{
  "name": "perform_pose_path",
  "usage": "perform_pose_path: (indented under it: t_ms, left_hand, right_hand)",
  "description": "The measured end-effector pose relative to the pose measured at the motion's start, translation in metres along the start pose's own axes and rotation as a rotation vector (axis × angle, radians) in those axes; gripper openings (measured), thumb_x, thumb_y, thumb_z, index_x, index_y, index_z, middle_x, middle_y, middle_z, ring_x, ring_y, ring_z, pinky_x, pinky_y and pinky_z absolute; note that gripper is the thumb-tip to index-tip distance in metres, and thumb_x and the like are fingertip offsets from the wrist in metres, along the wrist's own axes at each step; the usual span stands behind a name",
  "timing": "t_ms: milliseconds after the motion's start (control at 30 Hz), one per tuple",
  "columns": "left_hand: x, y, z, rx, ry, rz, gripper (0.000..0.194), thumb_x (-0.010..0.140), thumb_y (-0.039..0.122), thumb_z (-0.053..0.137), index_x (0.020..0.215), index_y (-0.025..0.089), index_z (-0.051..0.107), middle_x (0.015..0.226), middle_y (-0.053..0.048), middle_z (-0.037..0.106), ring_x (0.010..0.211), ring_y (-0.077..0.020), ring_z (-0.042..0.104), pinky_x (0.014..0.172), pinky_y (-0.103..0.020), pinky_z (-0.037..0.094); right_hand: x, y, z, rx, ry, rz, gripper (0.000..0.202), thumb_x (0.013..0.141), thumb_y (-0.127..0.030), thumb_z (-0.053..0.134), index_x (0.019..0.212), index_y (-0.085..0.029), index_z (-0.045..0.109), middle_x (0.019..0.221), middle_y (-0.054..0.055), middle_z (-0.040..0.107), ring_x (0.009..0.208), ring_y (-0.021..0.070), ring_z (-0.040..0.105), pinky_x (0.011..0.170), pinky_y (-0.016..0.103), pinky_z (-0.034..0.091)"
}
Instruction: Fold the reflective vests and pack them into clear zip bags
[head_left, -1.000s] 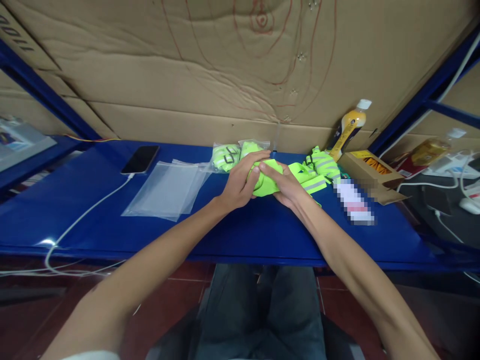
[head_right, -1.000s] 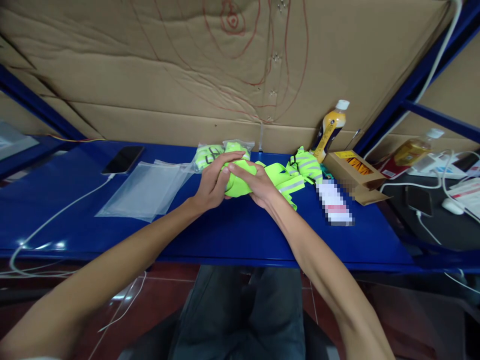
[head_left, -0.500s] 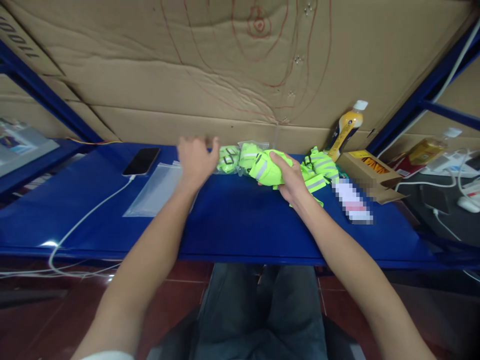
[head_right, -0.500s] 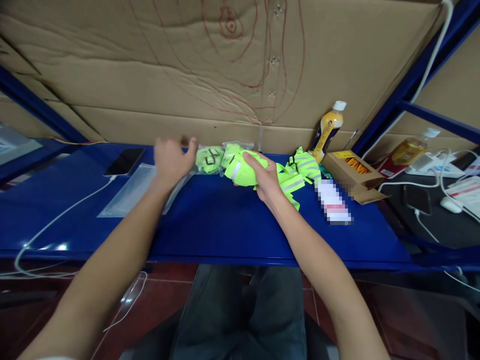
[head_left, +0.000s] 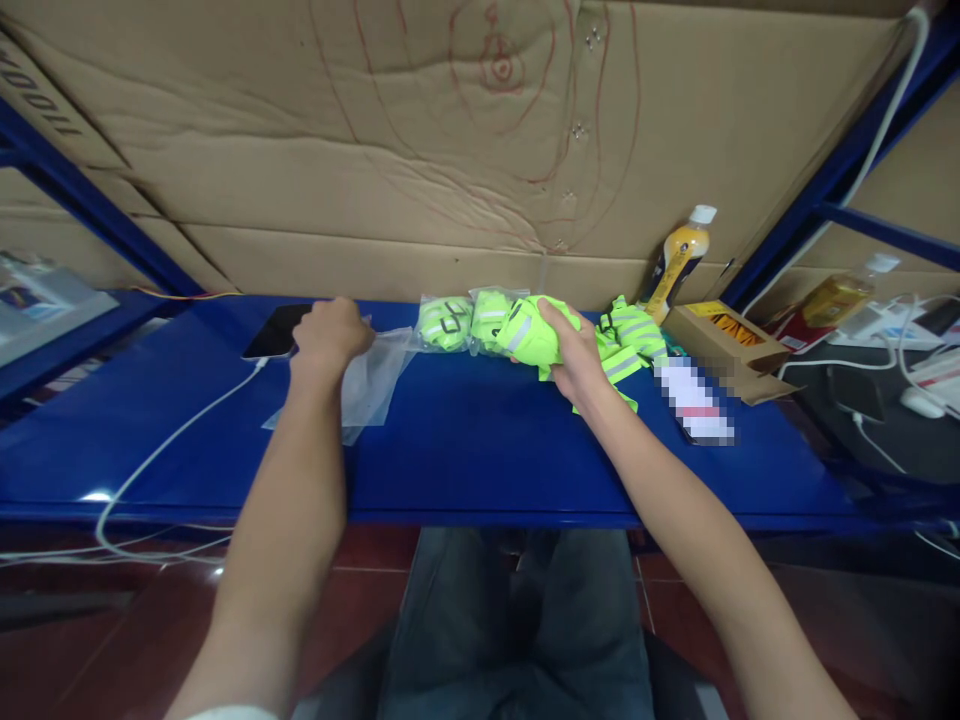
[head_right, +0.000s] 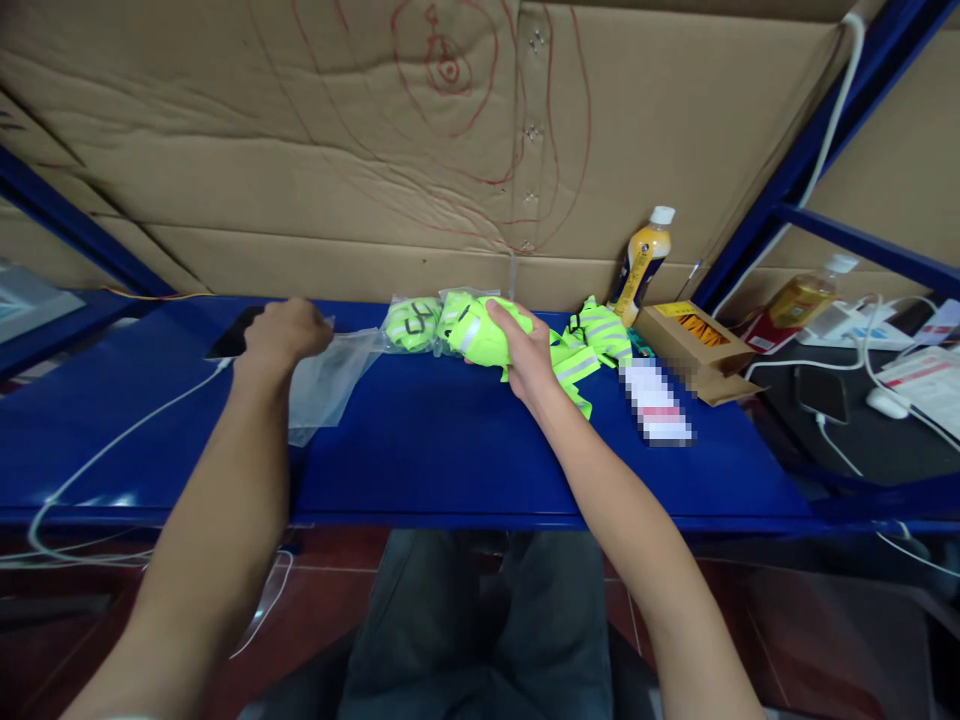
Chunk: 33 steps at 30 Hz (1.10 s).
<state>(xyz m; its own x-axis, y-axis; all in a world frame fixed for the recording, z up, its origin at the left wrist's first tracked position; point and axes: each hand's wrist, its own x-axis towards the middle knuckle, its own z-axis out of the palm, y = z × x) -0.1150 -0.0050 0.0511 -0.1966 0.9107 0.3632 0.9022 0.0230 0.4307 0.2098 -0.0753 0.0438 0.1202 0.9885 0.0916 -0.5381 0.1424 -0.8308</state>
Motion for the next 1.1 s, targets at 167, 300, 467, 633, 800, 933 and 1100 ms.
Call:
perform_pose_path:
  t_ms: [167,300,467,633,800,933,1100]
  left_hand:
    - [-0.015,0.040,-0.029,-0.081,0.323,0.090,0.030,0.104,0.035,0.057,0.110,0.016,0.079,0.112,-0.015,0.081,0.116,-0.0344,0.076,0.108,-0.054,0.055]
    - [-0.018,0.063,-0.023,-0.760,0.468,0.352,0.042,0.090,0.059,0.081,0.082,0.020,0.071,0.077,-0.002,0.073,0.068,-0.0170,0.068,0.067,-0.036,0.054]
    - [-0.034,0.092,0.004,-1.059,0.128,0.392,0.064,0.086,0.075,0.084,0.073,0.024,0.048,0.063,0.004,0.050,0.053,-0.0097,0.043,0.053,-0.029,0.033]
    - [-0.048,0.109,0.026,-1.387,-0.242,0.259,0.063,0.078,0.073,0.090,0.076,0.024,0.050,0.063,0.005,0.047,0.050,-0.0101,0.041,0.049,-0.028,0.038]
    - [-0.048,0.100,0.032,-1.295,-0.444,0.258,0.050,0.085,0.064,0.087,0.086,0.023,0.059,0.074,0.002,0.061,0.059,-0.0108,0.056,0.057,-0.027,0.049]
    - [-0.048,0.094,0.025,-1.202,-0.414,0.252,0.046,0.084,0.065,0.087,0.088,0.023,0.068,0.071,-0.001,0.066,0.054,-0.0133,0.054,0.050,-0.028,0.044]
    - [-0.039,0.088,0.015,-1.080,-0.309,0.380,0.047,0.083,0.067,0.089,0.084,0.022,0.079,0.072,-0.004,0.070,0.057,-0.0138,0.056,0.054,-0.027,0.044]
  right_hand:
    - [0.006,-0.009,-0.004,0.050,0.043,-0.053,0.056,0.060,-0.049,0.102,0.097,-0.023,0.070,0.085,0.000,0.079,0.097,0.0280,0.082,0.083,0.044,0.074]
    - [0.009,-0.016,-0.008,0.039,0.066,-0.099,0.056,0.063,-0.053,0.100,0.100,-0.024,0.068,0.092,0.001,0.081,0.103,0.0284,0.081,0.082,0.043,0.074]
    - [0.009,-0.017,-0.010,0.021,0.067,-0.079,0.057,0.063,-0.055,0.099,0.101,-0.025,0.068,0.098,0.003,0.082,0.102,0.0289,0.081,0.078,0.042,0.073]
    - [0.003,-0.020,-0.015,-0.030,-0.237,0.074,0.061,0.064,-0.059,0.099,0.107,-0.024,0.074,0.097,0.003,0.083,0.088,0.0277,0.082,0.068,0.040,0.071]
    - [-0.002,-0.022,-0.021,-0.240,-0.502,0.099,0.049,0.071,-0.057,0.099,0.101,-0.022,0.085,0.104,0.007,0.085,0.088,0.0242,0.082,0.071,0.033,0.068]
    - [-0.003,-0.025,-0.021,-0.363,-0.630,0.076,0.038,0.076,-0.055,0.096,0.098,-0.025,0.089,0.117,0.007,0.085,0.117,0.0267,0.080,0.093,0.034,0.066]
    - [-0.005,-0.026,-0.019,-0.421,-0.749,0.091,0.033,0.079,-0.053,0.094,0.099,-0.026,0.089,0.125,0.006,0.084,0.127,0.0278,0.076,0.111,0.040,0.058]
